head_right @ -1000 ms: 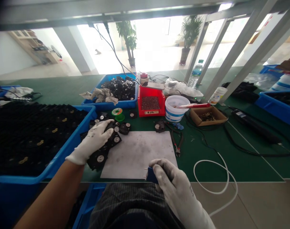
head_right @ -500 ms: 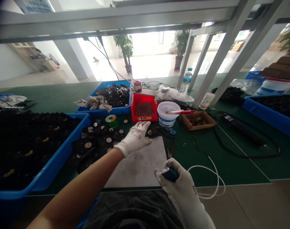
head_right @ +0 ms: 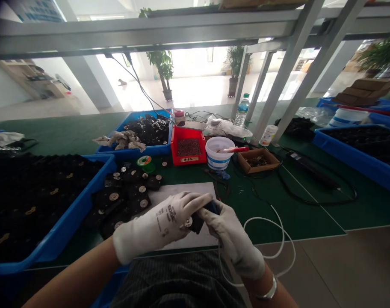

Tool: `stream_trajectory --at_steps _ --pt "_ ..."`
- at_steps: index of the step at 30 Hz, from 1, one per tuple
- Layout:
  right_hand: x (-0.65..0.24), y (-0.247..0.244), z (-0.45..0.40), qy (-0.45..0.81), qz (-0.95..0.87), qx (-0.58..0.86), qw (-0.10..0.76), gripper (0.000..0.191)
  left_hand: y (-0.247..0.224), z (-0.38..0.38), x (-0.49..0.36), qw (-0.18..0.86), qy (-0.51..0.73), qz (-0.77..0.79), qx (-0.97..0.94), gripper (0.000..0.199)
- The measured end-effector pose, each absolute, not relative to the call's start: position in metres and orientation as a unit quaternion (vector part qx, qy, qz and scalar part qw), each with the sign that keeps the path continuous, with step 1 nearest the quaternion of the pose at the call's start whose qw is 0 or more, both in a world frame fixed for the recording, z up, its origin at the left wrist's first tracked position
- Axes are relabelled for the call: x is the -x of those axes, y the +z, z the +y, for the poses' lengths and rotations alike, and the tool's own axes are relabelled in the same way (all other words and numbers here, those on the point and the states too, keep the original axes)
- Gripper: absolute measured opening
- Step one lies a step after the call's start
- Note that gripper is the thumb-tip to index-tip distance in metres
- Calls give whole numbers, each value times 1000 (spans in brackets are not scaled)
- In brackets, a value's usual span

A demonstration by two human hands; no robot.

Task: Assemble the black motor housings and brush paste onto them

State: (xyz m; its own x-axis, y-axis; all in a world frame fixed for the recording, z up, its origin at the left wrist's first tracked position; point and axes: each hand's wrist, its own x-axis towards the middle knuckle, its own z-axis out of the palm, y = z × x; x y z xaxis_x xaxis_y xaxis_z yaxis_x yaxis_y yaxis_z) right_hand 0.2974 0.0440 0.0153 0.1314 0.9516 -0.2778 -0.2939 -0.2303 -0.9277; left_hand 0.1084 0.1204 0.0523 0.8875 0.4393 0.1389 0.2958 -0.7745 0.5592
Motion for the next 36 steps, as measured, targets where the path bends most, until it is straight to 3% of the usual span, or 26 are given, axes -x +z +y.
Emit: stream_trajectory --at_steps 4,6,8,14,21,27,36 --pt "-263 17 28 615 -251 494 561 60 26 79 -79 474 281 340 -762 91" --pt "-248 15 19 604 -229 503 574 61 11 61 -71 620 346 357 -608 77" --pt "-237 14 13 593 -241 514 570 59 4 46 -65 689 365 353 -517 63" --pt "-224 29 7 585 -333 541 504 45 16 27 -52 623 364 407 -560 52" --pt "-221 29 2 481 -421 576 509 25 26 22 -46 519 382 427 -634 38" --pt "-219 1 17 518 -380 567 516 48 11 33 -57 531 370 480 -593 32" --pt "-232 -10 27 638 -271 565 447 72 -13 42 -65 708 384 421 -417 48"
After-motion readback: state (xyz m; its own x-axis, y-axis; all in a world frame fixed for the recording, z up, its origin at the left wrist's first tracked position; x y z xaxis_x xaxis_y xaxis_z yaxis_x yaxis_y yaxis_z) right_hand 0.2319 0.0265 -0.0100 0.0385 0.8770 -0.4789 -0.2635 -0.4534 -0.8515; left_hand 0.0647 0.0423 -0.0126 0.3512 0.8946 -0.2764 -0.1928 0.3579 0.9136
